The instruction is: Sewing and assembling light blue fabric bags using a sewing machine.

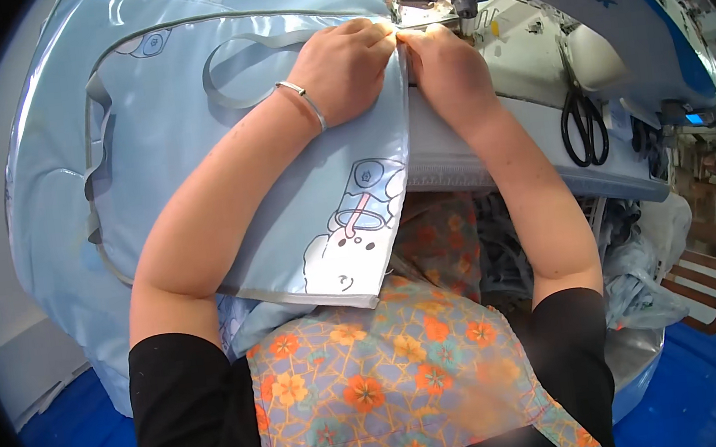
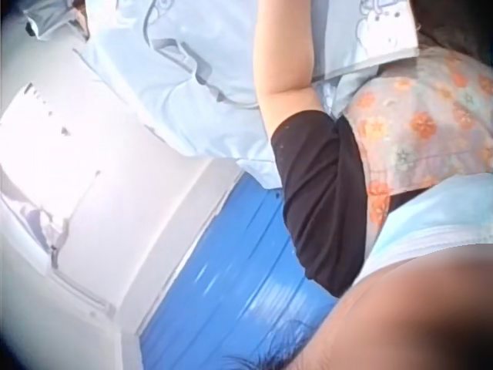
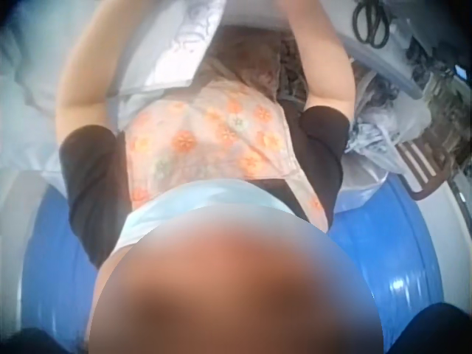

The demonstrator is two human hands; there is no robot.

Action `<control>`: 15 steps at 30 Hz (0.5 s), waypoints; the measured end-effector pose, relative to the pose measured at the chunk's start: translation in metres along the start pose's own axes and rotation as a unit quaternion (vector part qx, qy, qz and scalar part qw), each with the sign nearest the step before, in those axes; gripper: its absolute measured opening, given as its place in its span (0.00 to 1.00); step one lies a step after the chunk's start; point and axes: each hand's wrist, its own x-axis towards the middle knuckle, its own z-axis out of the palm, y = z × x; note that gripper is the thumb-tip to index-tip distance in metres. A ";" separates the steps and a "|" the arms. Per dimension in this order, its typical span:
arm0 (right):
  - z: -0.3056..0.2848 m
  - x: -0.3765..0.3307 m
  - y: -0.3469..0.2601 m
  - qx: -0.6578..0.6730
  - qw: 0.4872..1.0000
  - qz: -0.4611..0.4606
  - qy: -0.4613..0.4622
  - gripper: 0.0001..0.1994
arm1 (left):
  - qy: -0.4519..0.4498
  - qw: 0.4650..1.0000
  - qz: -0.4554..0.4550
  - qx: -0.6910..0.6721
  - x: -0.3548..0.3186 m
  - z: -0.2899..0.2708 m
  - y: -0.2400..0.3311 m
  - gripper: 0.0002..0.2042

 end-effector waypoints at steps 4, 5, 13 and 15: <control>-0.005 0.002 -0.006 -0.014 0.999 -0.002 -0.029 0.09 | -0.041 0.999 -0.010 -0.007 0.000 -0.001 -0.003 0.09; -0.009 0.001 -0.009 -0.031 0.998 0.008 -0.056 0.10 | -0.032 0.999 -0.007 -0.007 0.001 0.000 -0.003 0.08; -0.020 -0.013 -0.012 0.021 1.000 0.004 -0.022 0.08 | -0.051 0.998 -0.032 0.023 0.006 0.004 -0.002 0.10; -0.026 -0.026 -0.020 0.025 0.999 0.022 -0.037 0.07 | -0.067 0.996 -0.054 0.017 0.001 0.003 -0.006 0.11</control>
